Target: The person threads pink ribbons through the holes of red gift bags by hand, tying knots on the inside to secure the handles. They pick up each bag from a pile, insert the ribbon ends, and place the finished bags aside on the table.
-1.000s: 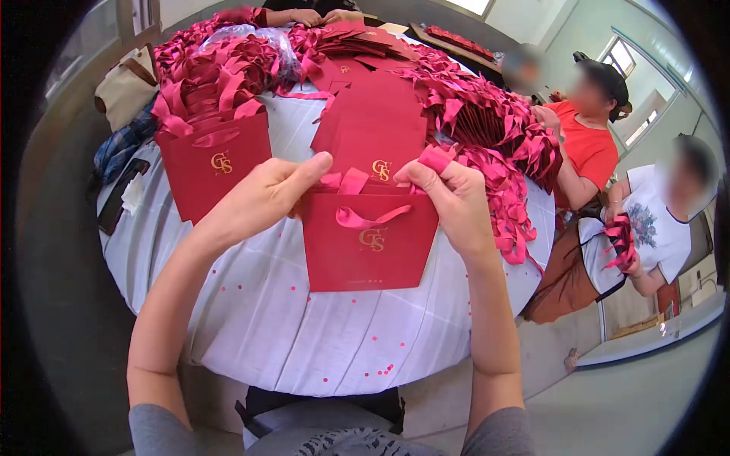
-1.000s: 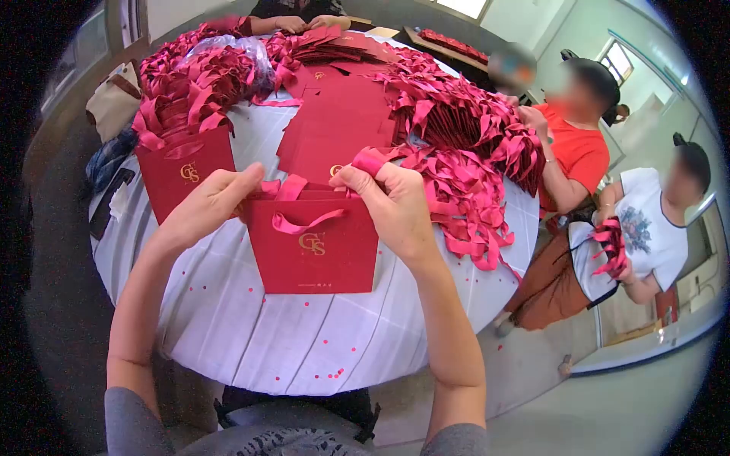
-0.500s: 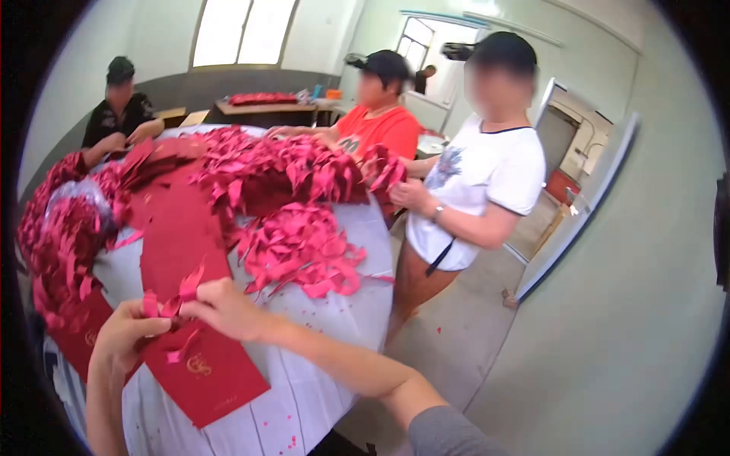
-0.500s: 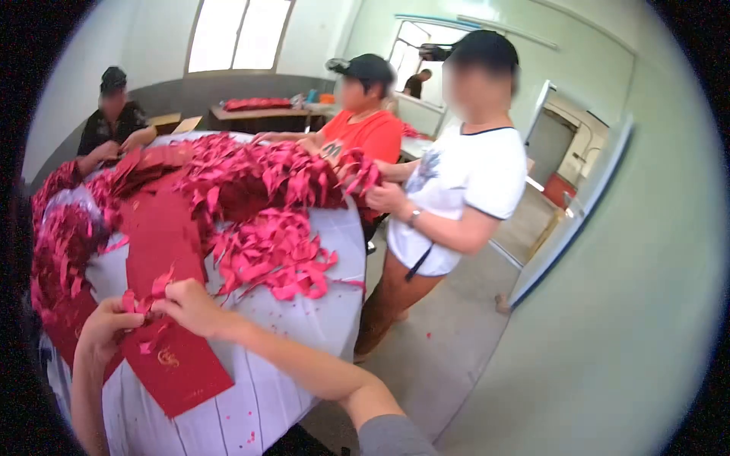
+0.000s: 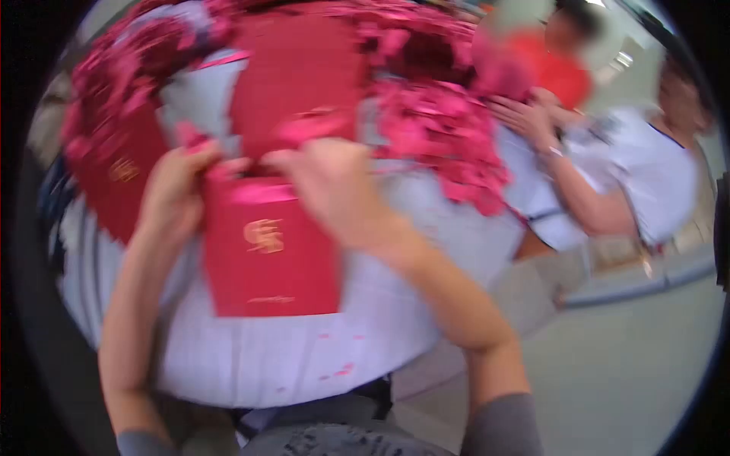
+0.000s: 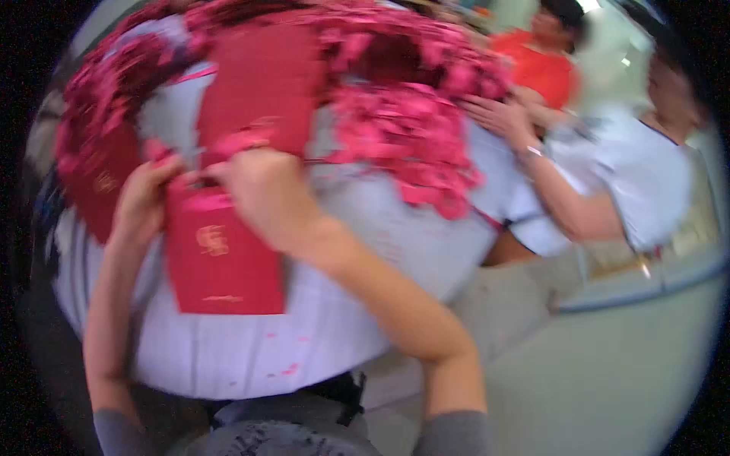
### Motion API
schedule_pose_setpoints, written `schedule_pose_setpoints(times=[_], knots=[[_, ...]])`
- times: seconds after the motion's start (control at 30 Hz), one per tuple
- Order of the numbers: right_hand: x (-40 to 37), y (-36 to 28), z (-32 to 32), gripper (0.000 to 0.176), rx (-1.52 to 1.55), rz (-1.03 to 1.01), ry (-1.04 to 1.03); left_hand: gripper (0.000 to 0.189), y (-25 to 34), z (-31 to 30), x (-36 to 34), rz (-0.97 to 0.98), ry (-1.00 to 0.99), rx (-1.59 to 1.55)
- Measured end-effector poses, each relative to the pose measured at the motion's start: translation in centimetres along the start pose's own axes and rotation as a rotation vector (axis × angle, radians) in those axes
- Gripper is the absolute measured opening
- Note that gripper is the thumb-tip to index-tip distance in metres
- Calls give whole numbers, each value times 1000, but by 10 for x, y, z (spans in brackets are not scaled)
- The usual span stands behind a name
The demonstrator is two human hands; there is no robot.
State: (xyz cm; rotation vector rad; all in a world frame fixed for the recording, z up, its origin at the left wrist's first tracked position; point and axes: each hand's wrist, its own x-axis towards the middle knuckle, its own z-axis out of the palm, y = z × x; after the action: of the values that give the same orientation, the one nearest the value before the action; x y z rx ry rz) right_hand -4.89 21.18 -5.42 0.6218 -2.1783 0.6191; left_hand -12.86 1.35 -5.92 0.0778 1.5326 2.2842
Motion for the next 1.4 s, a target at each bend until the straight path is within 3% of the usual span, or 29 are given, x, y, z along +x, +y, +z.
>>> schedule_pose_setpoints(times=[0.07,0.1,0.17,0.27,0.4,0.5,0.6,0.87,0.97,1.17,1.4], knots=[[3,-5,-4,26,119,197,29,9,-2,7,-6,-80,34,-77],[3,-2,-3,19,157,244,2,16,5,7,-9,-196,-43,-164],[8,-5,-11,10,179,261,-83,29,10,4,-12,-239,-169,-250],[3,2,-17,13,255,338,-100,40,11,3,-14,-311,-268,-332],[5,-1,-17,13,214,325,-137,38,11,11,-31,-333,-346,-87],[4,-1,-12,16,238,322,-101,23,4,17,-35,-215,-234,-29],[0,4,-9,27,40,315,-59,21,-5,20,-39,-172,-216,-88],[1,2,-7,27,135,461,11,24,-28,31,-45,94,-128,-52],[2,8,-7,29,190,546,-22,23,-27,37,-47,73,-63,-98],[-2,11,-8,29,216,701,-119,26,-31,30,-44,79,-129,-70],[0,9,-6,32,95,657,-126,27,-35,31,-48,35,-99,-95]])
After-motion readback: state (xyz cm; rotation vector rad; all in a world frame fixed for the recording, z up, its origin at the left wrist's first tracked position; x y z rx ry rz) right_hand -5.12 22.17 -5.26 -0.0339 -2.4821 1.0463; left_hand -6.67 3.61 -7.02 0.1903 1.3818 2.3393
